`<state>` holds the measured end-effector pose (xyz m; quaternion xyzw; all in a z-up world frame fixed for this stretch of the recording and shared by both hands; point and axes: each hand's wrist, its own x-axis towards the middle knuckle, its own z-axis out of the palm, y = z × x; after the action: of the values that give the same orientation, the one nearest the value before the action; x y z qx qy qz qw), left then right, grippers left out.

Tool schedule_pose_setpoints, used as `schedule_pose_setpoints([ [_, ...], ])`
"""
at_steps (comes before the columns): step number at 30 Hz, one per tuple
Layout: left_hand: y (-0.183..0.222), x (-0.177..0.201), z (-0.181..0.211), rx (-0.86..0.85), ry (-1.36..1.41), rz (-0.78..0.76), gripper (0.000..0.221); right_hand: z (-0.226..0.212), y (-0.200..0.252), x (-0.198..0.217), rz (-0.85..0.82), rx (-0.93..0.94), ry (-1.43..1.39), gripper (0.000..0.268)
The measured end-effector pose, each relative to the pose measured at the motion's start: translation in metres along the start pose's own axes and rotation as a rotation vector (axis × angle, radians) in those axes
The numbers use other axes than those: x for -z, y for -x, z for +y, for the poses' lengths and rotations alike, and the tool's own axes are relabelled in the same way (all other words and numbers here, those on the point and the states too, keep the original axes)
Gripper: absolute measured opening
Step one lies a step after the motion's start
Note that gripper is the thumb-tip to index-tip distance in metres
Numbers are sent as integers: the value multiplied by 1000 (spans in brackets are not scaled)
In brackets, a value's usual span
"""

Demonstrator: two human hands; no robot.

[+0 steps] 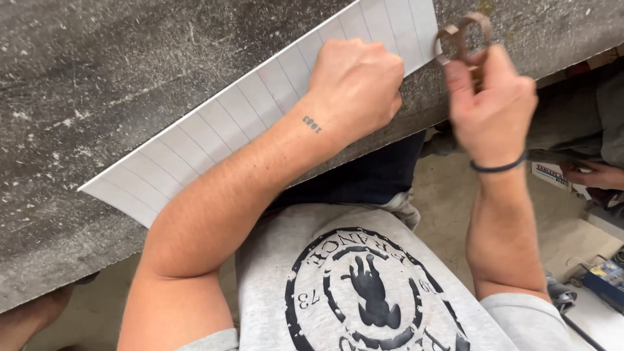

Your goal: Using scissors to score and crease pre-marked lines on a strip of insulation material on a workbench.

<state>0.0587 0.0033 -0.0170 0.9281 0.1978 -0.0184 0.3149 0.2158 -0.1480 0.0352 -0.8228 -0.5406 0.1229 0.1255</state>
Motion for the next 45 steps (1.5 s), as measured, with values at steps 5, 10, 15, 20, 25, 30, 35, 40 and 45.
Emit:
schedule_pose_setpoints([
  [5,3,4,0,-15,21,-12,30,22,4,3,12,-78,-78,39],
  [10,13,23,-6,-58,-25,399,15,-5,21,0,-54,-183,-240,28],
  [15,11,34,-19,-161,-343,595,18,-4,7,2,-158,-159,-137,31],
  [20,13,34,-18,-123,-319,611,18,-11,9,0,-151,-126,-127,33],
  [25,11,34,-20,-129,-306,607,19,-28,15,-8,-120,-116,-118,35],
  [30,9,29,-24,-136,-312,563,19,-35,20,-11,-118,-118,-50,35],
  [35,8,25,-27,-165,-265,551,20,-42,24,-15,-91,-105,-19,38],
  [40,6,16,-31,-183,-267,586,27,-46,26,-19,-58,-100,34,38],
  [45,6,11,-34,-168,-245,591,29,-43,27,-20,-67,-133,39,42],
])
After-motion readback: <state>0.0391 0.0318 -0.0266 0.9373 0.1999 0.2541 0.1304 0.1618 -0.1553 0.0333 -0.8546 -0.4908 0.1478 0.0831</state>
